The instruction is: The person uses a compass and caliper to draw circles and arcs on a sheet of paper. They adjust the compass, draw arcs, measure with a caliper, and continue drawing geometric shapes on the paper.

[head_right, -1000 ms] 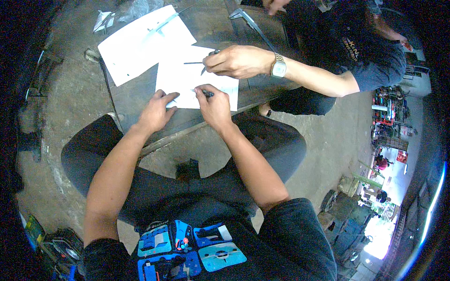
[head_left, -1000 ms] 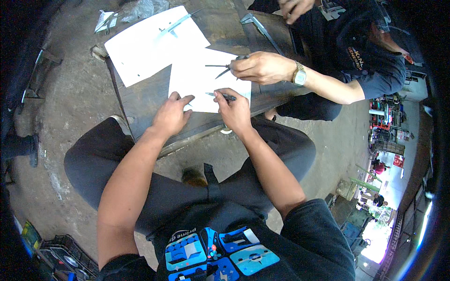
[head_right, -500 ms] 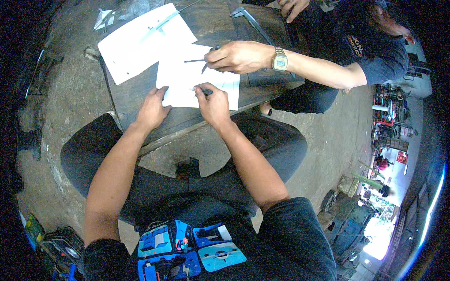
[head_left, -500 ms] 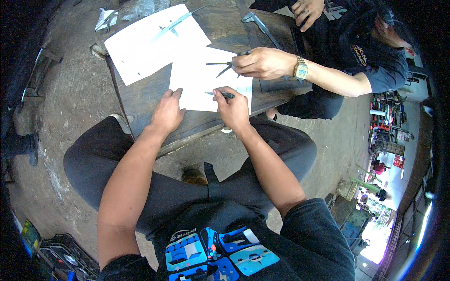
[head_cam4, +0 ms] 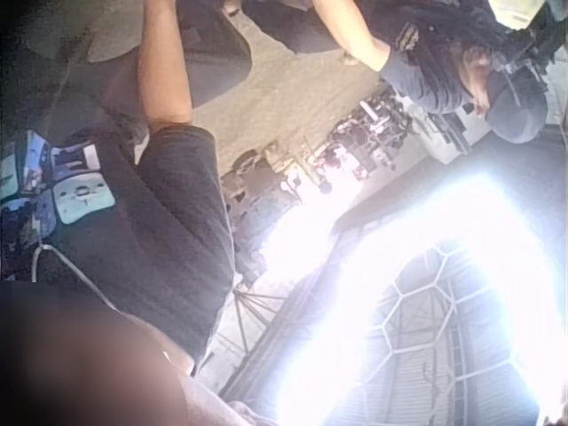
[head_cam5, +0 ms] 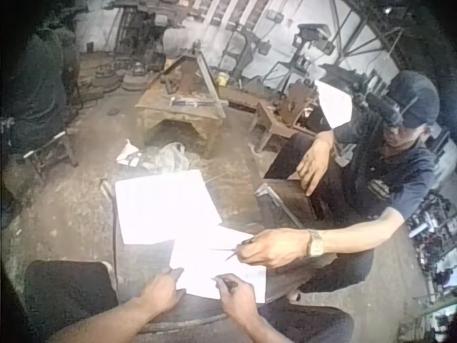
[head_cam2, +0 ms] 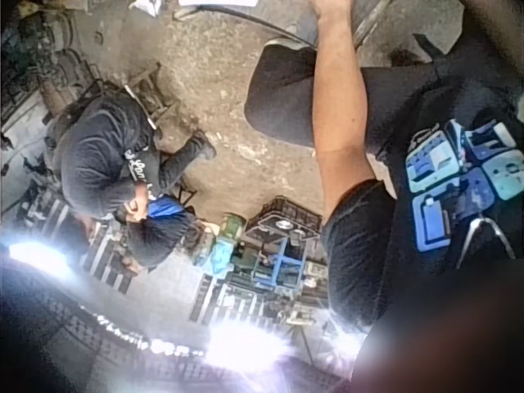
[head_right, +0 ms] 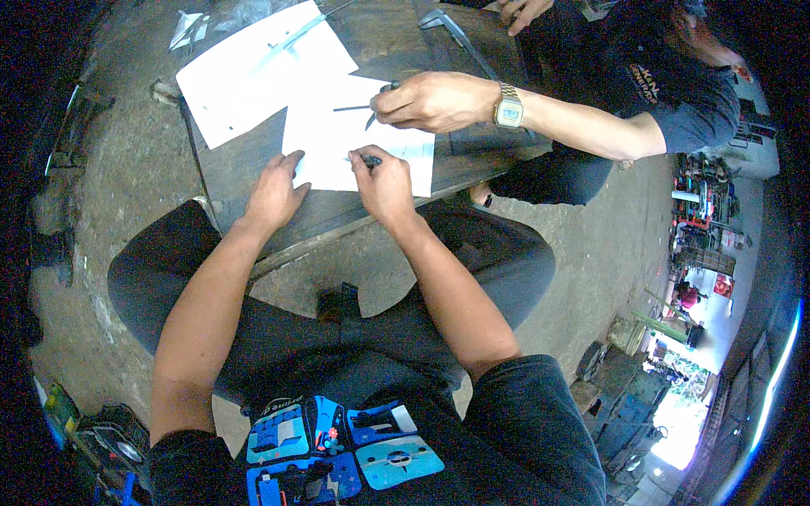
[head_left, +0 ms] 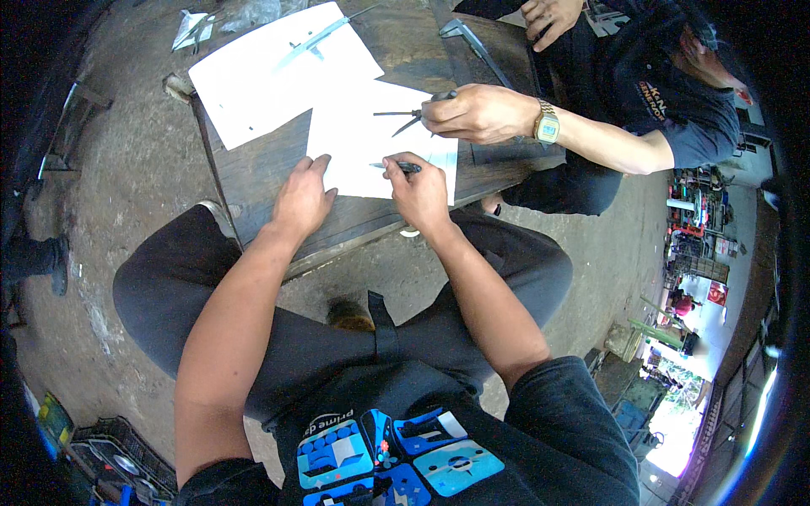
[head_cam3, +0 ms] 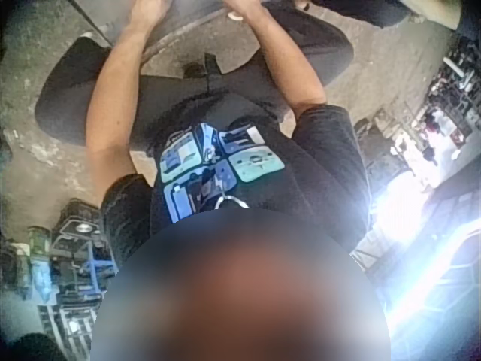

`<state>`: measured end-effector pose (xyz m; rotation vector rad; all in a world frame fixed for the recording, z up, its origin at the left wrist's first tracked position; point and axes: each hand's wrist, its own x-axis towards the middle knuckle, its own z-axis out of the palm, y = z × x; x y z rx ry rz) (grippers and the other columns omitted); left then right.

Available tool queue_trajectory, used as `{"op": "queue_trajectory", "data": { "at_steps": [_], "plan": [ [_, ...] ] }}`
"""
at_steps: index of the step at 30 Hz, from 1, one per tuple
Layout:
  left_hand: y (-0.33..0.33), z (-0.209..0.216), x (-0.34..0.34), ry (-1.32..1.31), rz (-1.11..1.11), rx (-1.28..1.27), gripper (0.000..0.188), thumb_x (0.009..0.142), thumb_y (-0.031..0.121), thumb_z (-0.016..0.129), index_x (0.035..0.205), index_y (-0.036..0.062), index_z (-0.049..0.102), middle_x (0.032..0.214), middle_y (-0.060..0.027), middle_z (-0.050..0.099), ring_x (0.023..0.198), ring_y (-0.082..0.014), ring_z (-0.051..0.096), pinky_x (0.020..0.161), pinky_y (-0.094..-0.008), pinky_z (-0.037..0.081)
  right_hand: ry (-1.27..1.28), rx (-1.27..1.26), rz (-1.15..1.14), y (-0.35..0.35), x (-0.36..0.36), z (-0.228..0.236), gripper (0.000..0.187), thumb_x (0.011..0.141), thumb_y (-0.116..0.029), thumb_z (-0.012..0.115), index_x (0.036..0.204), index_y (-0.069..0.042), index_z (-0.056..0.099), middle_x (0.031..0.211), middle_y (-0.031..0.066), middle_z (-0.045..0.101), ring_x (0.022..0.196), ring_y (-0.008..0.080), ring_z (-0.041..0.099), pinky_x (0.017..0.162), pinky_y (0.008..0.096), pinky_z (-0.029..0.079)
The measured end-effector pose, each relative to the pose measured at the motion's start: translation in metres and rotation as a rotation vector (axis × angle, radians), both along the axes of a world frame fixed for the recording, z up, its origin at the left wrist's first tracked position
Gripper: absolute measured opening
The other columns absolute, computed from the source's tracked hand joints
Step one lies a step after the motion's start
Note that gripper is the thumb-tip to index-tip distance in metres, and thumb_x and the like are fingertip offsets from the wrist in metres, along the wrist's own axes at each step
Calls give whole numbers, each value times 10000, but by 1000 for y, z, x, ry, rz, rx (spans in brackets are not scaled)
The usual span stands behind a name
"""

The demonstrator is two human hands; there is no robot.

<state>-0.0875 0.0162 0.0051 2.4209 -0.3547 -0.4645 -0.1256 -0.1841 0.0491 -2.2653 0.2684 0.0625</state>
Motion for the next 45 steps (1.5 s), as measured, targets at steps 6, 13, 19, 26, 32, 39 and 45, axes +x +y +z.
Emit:
{"op": "queue_trajectory", "data": {
  "at_steps": [6, 13, 19, 26, 32, 39, 45],
  "plan": [
    [0, -2, 0, -5, 15, -5, 636, 800, 91, 781, 1386, 19, 546, 1115, -217, 633, 1015, -353, 654, 911, -458, 544, -1, -25, 19, -2, 2, -3, 253, 1003, -224, 637, 1023, 15, 717, 774, 139, 752, 559, 137, 663, 532, 292, 502],
    [1, -4, 2, -11, -4, 9, 700, 795, 102, 789, 1441, 58, 523, 1121, -218, 631, 1026, -364, 648, 930, -461, 536, -91, 70, -51, -1, -1, -10, 204, 957, -181, 673, 927, 16, 718, 611, 173, 653, 476, 222, 620, 488, 353, 469],
    [1, -6, 2, 13, 4, -25, 686, 793, 102, 789, 1428, 49, 535, 1126, -228, 631, 1034, -375, 647, 944, -461, 530, -74, -38, 10, -9, -4, -7, 239, 988, -213, 656, 985, 17, 720, 757, 120, 743, 585, 120, 657, 557, 283, 507],
    [1, -2, 2, 15, 19, -55, 673, 791, 92, 791, 1417, 47, 548, 1157, -228, 638, 1055, -366, 650, 953, -454, 529, 25, -22, -45, -15, -7, -1, 235, 980, -215, 657, 979, 9, 726, 748, 120, 741, 594, 150, 683, 575, 301, 523],
    [1, 0, 2, 5, 9, -30, 675, 792, 91, 792, 1419, 48, 547, 1142, -224, 640, 1049, -365, 651, 944, -453, 530, 45, -44, -59, -21, -7, 2, 249, 980, -235, 658, 982, 5, 726, 742, 119, 742, 587, 151, 684, 575, 312, 527],
    [-1, 7, 4, 59, 5, 6, 673, 813, 105, 781, 1437, 62, 532, 1126, -210, 618, 1049, -366, 635, 939, -456, 528, 42, -65, -73, -24, -9, 7, 254, 979, -244, 657, 965, 0, 728, 744, 118, 743, 614, 168, 696, 600, 326, 533],
    [0, 1, 4, -16, 1, -16, 684, 787, 108, 795, 1424, 61, 549, 1041, -202, 635, 973, -350, 650, 892, -452, 534, 44, -69, -95, -30, -11, 6, 255, 983, -237, 648, 944, 0, 731, 739, 112, 739, 629, 181, 695, 610, 335, 529]
  ]
}}
